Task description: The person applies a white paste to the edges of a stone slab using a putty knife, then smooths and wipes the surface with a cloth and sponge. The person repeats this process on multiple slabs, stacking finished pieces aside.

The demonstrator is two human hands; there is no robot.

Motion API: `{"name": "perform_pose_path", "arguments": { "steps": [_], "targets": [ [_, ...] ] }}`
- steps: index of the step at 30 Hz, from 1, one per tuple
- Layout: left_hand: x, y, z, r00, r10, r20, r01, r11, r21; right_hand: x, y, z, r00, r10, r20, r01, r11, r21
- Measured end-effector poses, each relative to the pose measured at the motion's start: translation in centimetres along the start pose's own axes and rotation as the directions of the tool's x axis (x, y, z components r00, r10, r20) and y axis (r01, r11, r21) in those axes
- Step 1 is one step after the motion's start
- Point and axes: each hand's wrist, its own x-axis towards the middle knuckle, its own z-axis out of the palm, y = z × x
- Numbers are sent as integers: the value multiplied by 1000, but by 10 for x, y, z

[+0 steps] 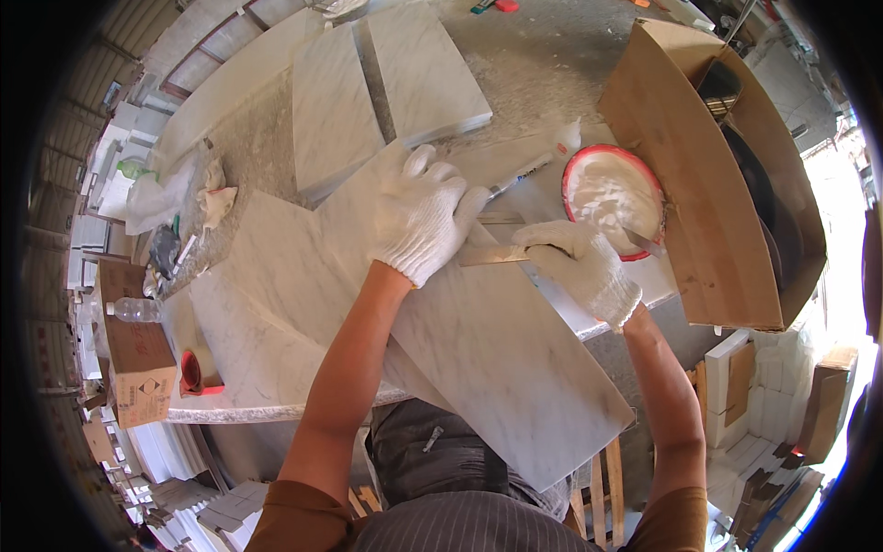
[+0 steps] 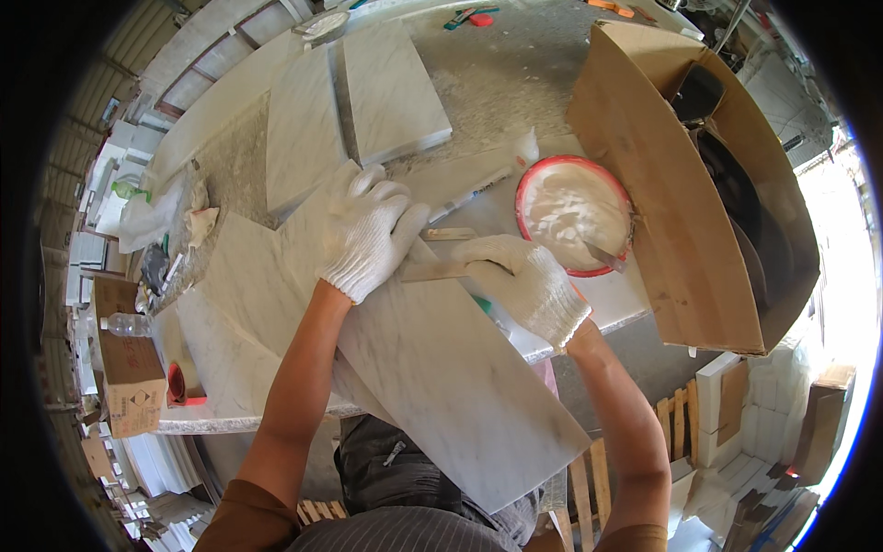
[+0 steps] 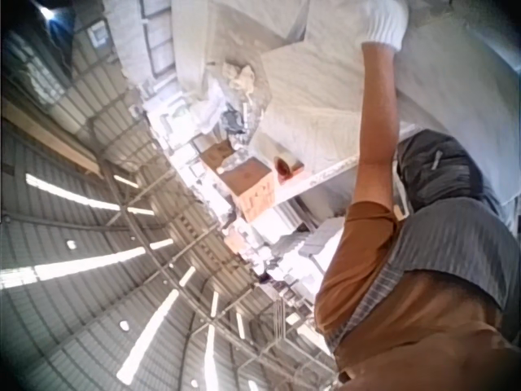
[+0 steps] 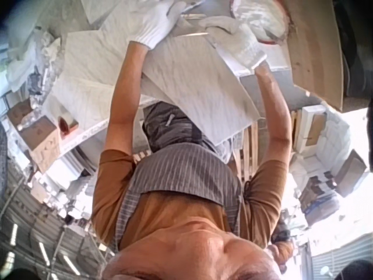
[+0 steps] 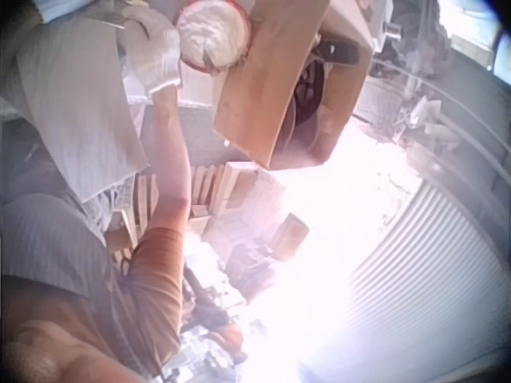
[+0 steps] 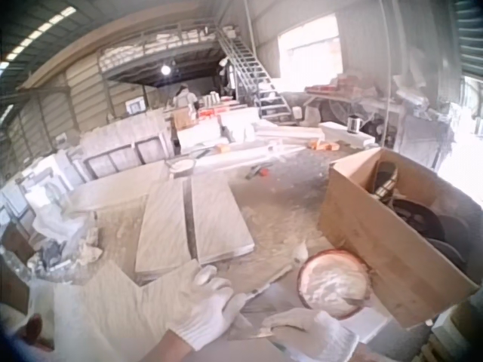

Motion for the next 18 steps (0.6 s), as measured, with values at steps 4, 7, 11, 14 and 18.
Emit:
{"name": "perform_pose_path", "arguments": {
  "steps": [4,7,11,14,18],
  "targets": [
    [1,0,0,999,16,-47,-17,1000,-13,3,-6,1,960,-281,6,276,936,-219],
    [1,-1,3,994,35,-102,-34,999,9,3,4,2,986,-161,-31,153,972,-177],
    [3,0,1,995,43,-88,-42,999,11,-1,6,1,979,-203,-14,194,952,-238],
    [2,-1,4,992,49,-119,-49,999,6,4,6,0,965,-261,9,254,931,-261],
    [2,-3,4,993,59,-100,-57,998,15,3,2,3,974,-225,7,219,940,-262]
  ]
}}
